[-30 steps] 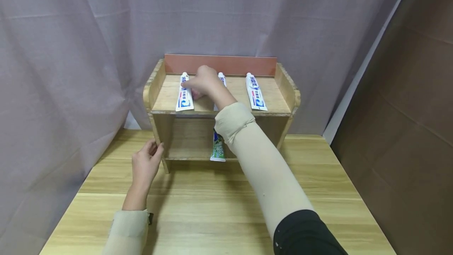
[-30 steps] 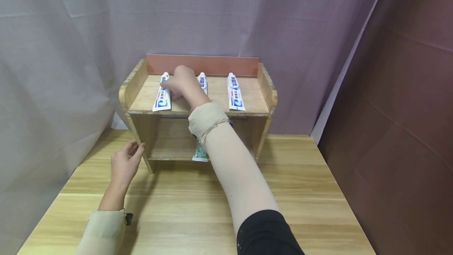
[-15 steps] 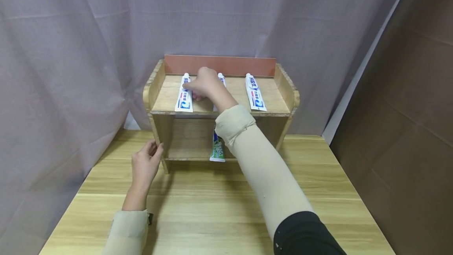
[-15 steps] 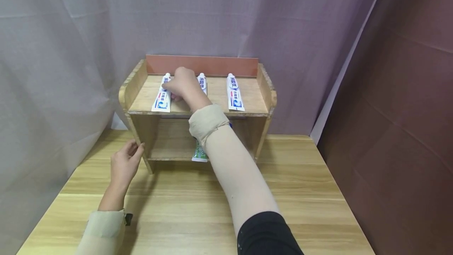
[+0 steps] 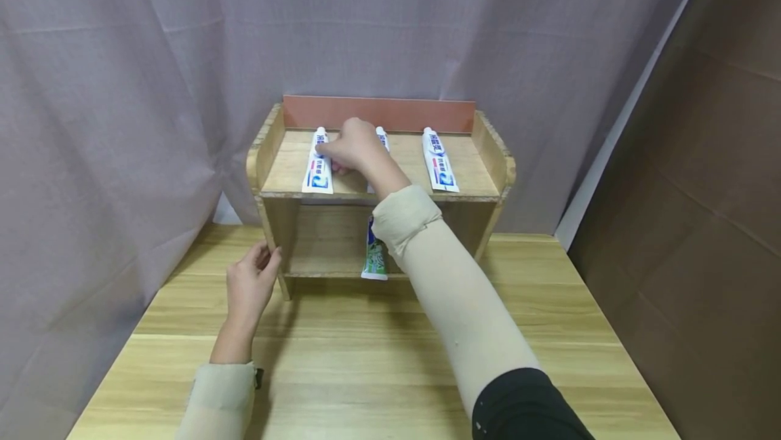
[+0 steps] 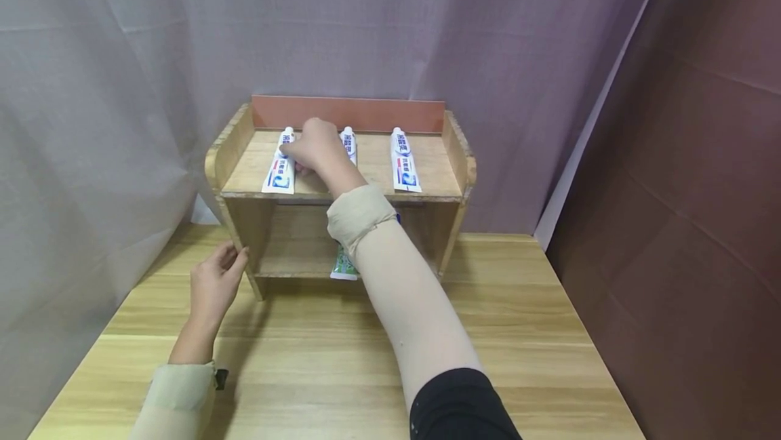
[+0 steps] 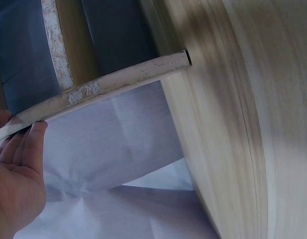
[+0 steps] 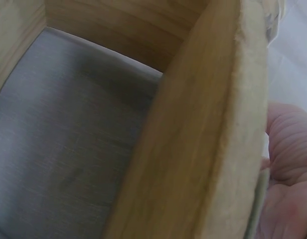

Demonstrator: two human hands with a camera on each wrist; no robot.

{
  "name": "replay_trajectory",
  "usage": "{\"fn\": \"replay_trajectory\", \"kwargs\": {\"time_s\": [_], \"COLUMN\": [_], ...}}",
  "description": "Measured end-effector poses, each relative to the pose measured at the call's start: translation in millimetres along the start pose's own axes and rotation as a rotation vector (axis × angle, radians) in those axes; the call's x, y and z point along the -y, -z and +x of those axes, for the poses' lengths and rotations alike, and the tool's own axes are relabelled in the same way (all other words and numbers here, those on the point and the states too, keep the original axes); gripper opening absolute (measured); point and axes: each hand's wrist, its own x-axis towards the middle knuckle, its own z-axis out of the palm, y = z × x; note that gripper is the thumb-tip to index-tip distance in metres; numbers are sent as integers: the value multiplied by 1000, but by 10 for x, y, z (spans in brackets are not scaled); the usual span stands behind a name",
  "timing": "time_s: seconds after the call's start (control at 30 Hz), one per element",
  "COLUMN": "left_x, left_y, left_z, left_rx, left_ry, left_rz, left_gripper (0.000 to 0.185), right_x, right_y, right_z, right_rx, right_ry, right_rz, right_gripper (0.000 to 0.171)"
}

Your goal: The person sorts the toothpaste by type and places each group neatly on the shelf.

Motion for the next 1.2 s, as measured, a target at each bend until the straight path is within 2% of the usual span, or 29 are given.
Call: {"fn": "replay_trajectory", "kwargs": {"time_s": [0.13, 0.33, 0.6, 0.8, 0.97, 1.07, 1.2], "left_x": [1, 15, 12, 39, 66, 95, 120], "left_y": [1, 0, -19, -19, -10, 29, 112], "left_z": [-10, 0, 13, 30, 52, -7, -158], "left_rx": [1, -3, 22, 38, 54, 98, 155], "left_ry": [2, 2, 18, 32, 17, 27, 95], "left_rz": [-1, 1, 3, 7, -10, -18, 0], "left_gripper": [18, 18, 19, 20, 21, 25, 36], "right_x": [-12, -48, -277, -596, -955, -1246, -1627], "right_y": [24, 119, 260, 312, 273, 170, -17], "right_z": [-73, -231, -543, -889, -1196, -1372, -1568], "right_rx": [-7, -49, -148, -234, -282, -291, -285], "right_ry": [16, 38, 185, 312, 359, 404, 438], "right_rz": [-4, 93, 230, 407, 502, 543, 565], "right_gripper": [37, 34, 20, 16, 15, 12, 6]}}
